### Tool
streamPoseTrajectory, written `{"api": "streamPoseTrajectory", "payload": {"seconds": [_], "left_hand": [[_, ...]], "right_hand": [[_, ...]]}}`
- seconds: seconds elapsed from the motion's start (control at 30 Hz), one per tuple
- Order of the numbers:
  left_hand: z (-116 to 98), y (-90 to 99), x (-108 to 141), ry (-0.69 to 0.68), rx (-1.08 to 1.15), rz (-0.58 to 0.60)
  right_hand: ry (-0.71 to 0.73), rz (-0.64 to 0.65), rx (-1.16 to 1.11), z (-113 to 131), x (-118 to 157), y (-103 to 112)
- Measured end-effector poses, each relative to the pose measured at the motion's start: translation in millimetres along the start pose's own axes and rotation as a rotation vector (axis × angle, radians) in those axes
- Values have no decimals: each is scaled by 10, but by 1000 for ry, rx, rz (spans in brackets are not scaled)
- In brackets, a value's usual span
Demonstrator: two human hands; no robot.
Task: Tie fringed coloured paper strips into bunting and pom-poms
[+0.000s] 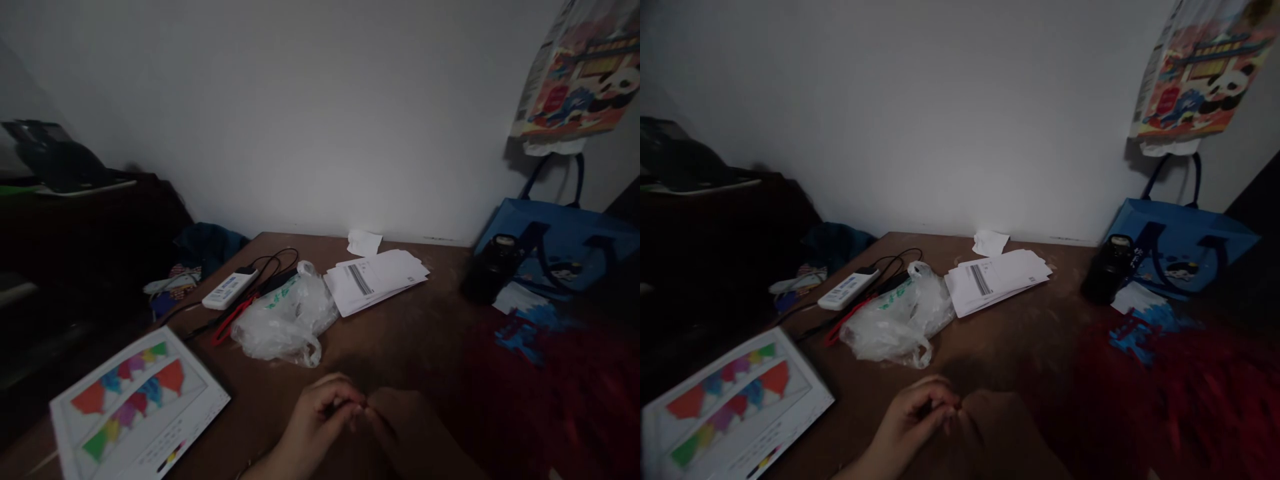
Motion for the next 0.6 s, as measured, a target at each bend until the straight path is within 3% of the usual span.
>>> {"api": "streamPoseTrajectory", "payload": {"seconds": [0.2,0.43,0.5,0.6], "left_hand": [[84,178,-12,78,-44,-78],[277,310,-132,151,-39,-89],[210,362,-148,158,-49,-92],[-105,340,18,160,-76,-58]], "right_hand": [[-3,-90,31,3,1,111],[25,-207,80,-14,-41,155],[46,-238,93,-19,-61,168],[83,-281,113,-10,-75,197]]}}
Point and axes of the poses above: each hand's wrist, its own x-axis away from the middle knuckle, its own y-axis out of the back of the hand, z = x × y, the point moved 10 cm from there along -x, towards the middle knuckle, and after that the axes turned 5 degrees about z, right-handed, at the moved point
